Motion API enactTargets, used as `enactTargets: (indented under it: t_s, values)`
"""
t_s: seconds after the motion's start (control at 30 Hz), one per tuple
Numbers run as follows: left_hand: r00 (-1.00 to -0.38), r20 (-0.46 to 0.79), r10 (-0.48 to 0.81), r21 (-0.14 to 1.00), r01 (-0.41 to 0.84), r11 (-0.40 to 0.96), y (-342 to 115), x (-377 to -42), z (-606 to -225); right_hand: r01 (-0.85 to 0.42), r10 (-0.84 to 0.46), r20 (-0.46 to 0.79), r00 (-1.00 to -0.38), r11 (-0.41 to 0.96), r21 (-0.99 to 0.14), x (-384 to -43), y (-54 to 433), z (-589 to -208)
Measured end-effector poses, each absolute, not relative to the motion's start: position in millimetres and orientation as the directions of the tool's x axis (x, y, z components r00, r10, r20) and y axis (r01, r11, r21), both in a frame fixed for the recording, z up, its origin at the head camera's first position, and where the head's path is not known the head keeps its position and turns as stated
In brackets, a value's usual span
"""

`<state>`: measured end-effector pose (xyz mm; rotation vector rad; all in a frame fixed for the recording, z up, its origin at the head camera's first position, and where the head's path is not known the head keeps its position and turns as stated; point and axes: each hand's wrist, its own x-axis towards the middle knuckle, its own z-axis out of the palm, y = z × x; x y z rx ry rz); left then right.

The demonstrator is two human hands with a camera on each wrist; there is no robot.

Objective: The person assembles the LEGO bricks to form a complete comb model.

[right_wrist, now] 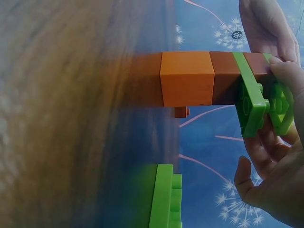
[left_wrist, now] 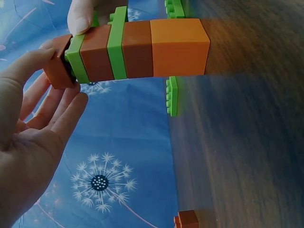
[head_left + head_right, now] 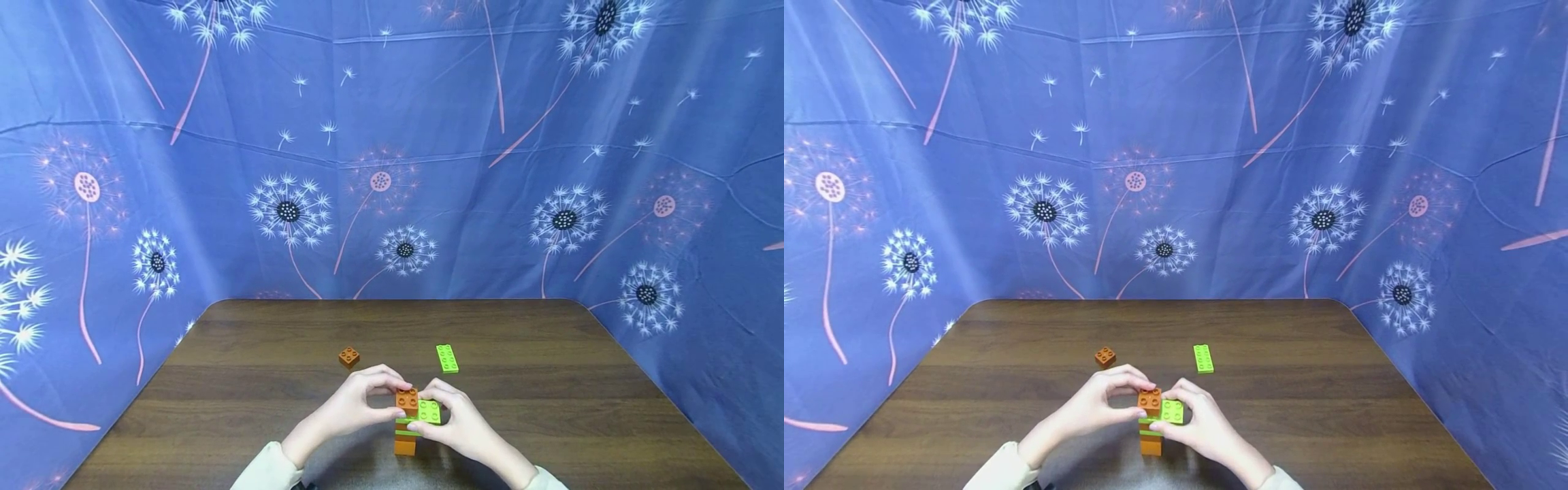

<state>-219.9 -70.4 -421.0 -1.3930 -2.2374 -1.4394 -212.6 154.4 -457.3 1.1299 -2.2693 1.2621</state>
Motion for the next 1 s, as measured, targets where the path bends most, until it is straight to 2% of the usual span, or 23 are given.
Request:
enactTargets:
  t_s: [0.23, 0.6, 0.73, 1.0]
  values:
    - [-0.557, 0.549, 0.623, 0.625, 0.768, 0.137, -68, -217, -417, -0.725, -0.481, 0.554, -0.68, 0.326, -0.607, -211, 157, -460]
    - [-0.553, 0.545, 0.63, 0.607, 0.779, 0.159, -65, -199, -394, -0.729, -0.449, 0.576, -0.683, 0.368, -0.577, -209, 159, -463]
    - [-0.559, 0.546, 0.625, 0.603, 0.779, 0.17, -64, -203, -402, -0.735, -0.452, 0.582, -0.676, 0.361, -0.574, -209, 161, -463]
    - [-0.543, 0.558, 0.627, 0.589, 0.792, 0.162, -68, -217, -423, -0.683, -0.453, 0.521, -0.724, 0.364, -0.633, -207, 164, -462]
